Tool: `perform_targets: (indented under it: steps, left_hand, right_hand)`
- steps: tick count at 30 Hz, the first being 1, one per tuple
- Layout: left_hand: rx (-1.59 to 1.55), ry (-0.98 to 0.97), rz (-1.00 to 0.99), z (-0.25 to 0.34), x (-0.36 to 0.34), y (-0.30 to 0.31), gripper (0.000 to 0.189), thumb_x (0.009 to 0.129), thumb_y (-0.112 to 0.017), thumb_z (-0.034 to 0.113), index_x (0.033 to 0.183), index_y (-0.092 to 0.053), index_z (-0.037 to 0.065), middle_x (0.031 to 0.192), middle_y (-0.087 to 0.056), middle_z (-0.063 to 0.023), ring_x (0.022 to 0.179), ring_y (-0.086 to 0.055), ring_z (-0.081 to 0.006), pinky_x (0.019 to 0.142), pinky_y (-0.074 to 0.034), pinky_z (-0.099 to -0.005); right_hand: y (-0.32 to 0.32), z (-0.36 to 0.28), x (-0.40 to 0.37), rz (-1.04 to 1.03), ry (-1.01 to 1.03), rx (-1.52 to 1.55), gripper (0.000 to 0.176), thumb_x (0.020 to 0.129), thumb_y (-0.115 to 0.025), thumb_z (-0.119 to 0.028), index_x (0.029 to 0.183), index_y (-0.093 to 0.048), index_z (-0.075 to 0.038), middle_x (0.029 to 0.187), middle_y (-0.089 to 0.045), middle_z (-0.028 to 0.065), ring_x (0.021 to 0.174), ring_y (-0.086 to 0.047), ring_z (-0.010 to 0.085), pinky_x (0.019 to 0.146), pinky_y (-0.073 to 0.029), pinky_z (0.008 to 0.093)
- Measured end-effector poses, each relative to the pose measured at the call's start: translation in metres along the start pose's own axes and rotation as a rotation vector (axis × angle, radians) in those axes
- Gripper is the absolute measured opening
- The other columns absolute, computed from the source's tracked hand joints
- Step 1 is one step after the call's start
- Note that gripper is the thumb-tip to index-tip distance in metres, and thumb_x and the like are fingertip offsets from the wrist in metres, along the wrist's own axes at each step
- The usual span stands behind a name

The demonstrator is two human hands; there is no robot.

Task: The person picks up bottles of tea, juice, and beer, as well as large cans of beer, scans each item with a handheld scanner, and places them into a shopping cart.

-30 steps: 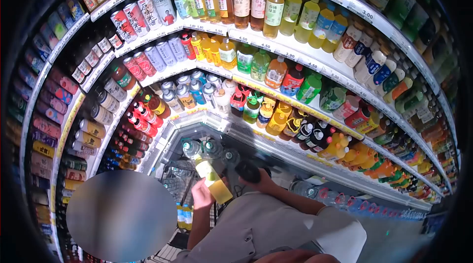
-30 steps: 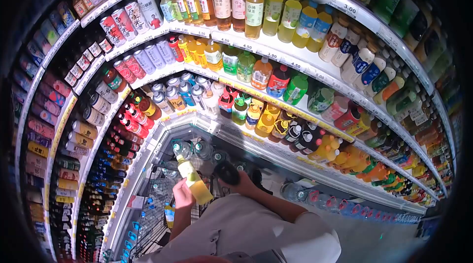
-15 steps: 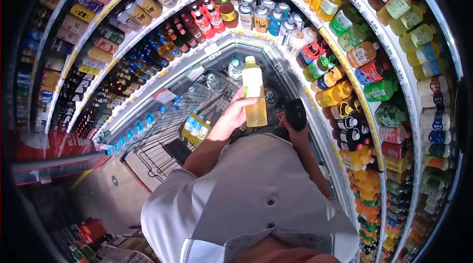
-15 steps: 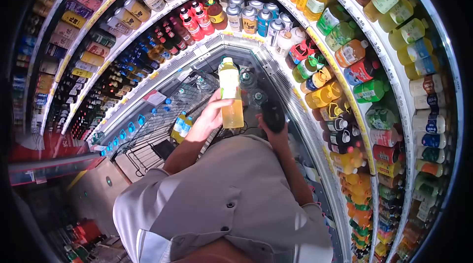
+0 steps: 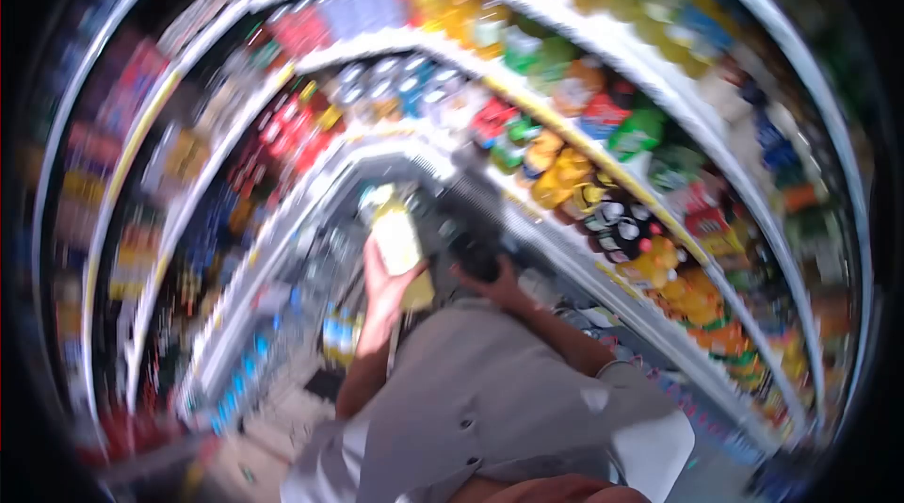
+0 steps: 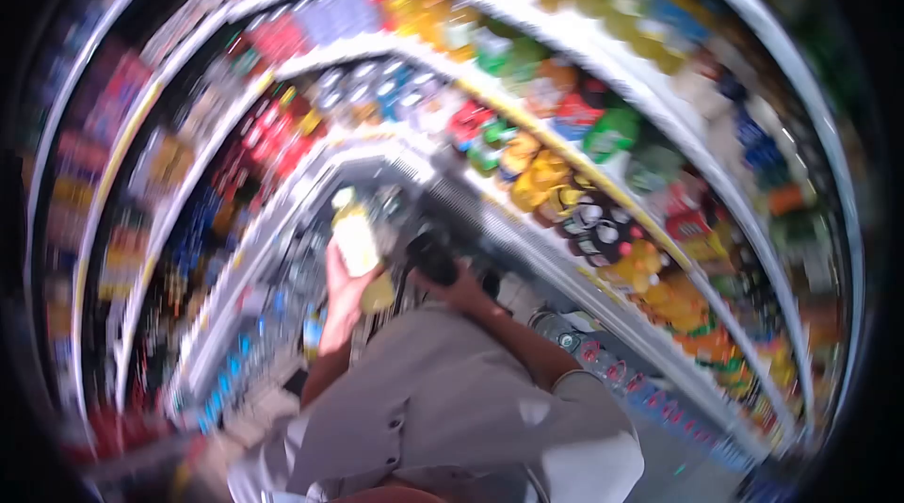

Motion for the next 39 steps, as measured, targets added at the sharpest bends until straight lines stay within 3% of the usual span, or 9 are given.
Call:
perform_targets:
  steps: [3,11,17,19,20,23,28,35,39]
  left_hand:
    - [-0.186,0.151,-0.030,-0.025,-0.002,0.004,0.083,0.073,-0.071,-0.015,0.145,-0.037,0.009,0.126,-0.055,-0.0077,0.113,-0.060,-0.0218,0.092,-0.054,-0.0357]
    - [-0.265,0.275,0.028,-0.063,0.000,0.017,0.074,0.076,-0.068,-0.015,0.139,-0.039,0.011,0.113,-0.061,-0.0090,0.095,-0.066,-0.0233,0.077,-0.059,-0.0382]
    - [-0.038,0.172,0.029,-0.049,0.005,0.009,0.090,0.071,-0.071,-0.015,0.149,-0.032,0.010,0.129,-0.055,-0.0109,0.110,-0.062,-0.0243,0.088,-0.056,-0.0376]
    - [0.245,-0.001,0.038,-0.029,0.011,-0.004,0.094,0.067,-0.077,-0.011,0.149,-0.035,0.005,0.135,-0.054,-0.0112,0.121,-0.057,-0.0254,0.103,-0.047,-0.0374]
    - [0.379,-0.058,0.006,-0.001,0.014,-0.018,0.091,0.065,-0.080,-0.007,0.146,-0.041,0.004,0.133,-0.056,-0.0106,0.122,-0.057,-0.0241,0.104,-0.047,-0.0369]
    - [0.616,-0.225,0.046,0.011,0.032,-0.022,0.093,0.062,-0.083,0.001,0.146,-0.043,0.004,0.130,-0.060,-0.0139,0.124,-0.057,-0.0257,0.106,-0.045,-0.0368]
    - [0.811,-0.310,0.094,0.033,0.051,-0.050,0.094,0.061,-0.082,0.005,0.147,-0.043,0.004,0.131,-0.060,-0.0149,0.124,-0.057,-0.0253,0.105,-0.045,-0.0364]
    - [-0.147,0.146,-0.287,0.012,0.096,-0.094,0.049,0.074,-0.065,-0.011,0.120,-0.060,0.003,0.107,-0.067,-0.0060,0.095,-0.069,-0.0172,0.088,-0.057,-0.0340]
    - [-0.047,-0.068,-0.370,0.037,0.134,-0.169,0.060,0.069,-0.073,-0.010,0.124,-0.054,0.004,0.111,-0.065,-0.0066,0.098,-0.067,-0.0187,0.089,-0.056,-0.0344]
  right_hand:
    - [-0.025,-0.034,-0.020,0.108,0.249,-0.594,0.043,0.083,-0.085,-0.025,0.118,-0.069,-0.008,0.103,-0.074,0.0027,0.094,-0.066,0.0094,0.092,-0.051,0.0309]
    - [-0.017,-0.049,-0.016,0.090,0.211,-0.649,0.039,0.084,-0.083,-0.025,0.114,-0.069,-0.006,0.102,-0.074,0.0056,0.097,-0.066,0.0114,0.090,-0.052,0.0322]
    - [-0.006,-0.046,-0.009,0.161,0.250,-0.614,0.038,0.084,-0.083,-0.024,0.113,-0.069,-0.004,0.101,-0.073,0.0048,0.096,-0.066,0.0129,0.091,-0.052,0.0329]
    - [0.035,0.008,0.023,0.167,0.212,-0.070,0.042,0.081,-0.086,-0.024,0.113,-0.069,-0.003,0.103,-0.073,0.0057,0.097,-0.067,0.0158,0.092,-0.053,0.0346]
    - [-0.008,-0.061,-0.018,0.230,0.273,-0.598,0.040,0.080,-0.086,-0.021,0.112,-0.070,-0.002,0.103,-0.072,0.0063,0.098,-0.068,0.0183,0.091,-0.054,0.0353]
    - [0.048,0.006,0.023,0.304,0.227,-0.732,0.029,0.083,-0.084,-0.020,0.107,-0.075,-0.006,0.095,-0.073,0.0041,0.086,-0.066,0.0123,0.077,-0.053,0.0330]
    - [0.013,-0.050,-0.001,0.175,0.246,-0.549,0.028,0.082,-0.085,-0.019,0.103,-0.073,-0.004,0.087,-0.071,-0.0002,0.079,-0.064,0.0096,0.071,-0.051,0.0313]
    - [0.046,-0.049,-0.007,0.201,0.347,-0.478,0.031,0.083,-0.084,-0.027,0.103,-0.073,-0.006,0.085,-0.072,0.0009,0.081,-0.064,0.0082,0.078,-0.052,0.0289]
    - [0.049,-0.083,-0.024,0.240,0.391,-0.467,0.035,0.083,-0.083,-0.031,0.104,-0.072,-0.005,0.088,-0.072,0.0033,0.083,-0.065,0.0091,0.079,-0.052,0.0297]
Point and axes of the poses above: each hand's wrist, its own x-axis towards the middle knuckle, its own y-axis out of the back of the hand, z = x × y, the point moved 2 cm from there along x, towards the middle knuckle
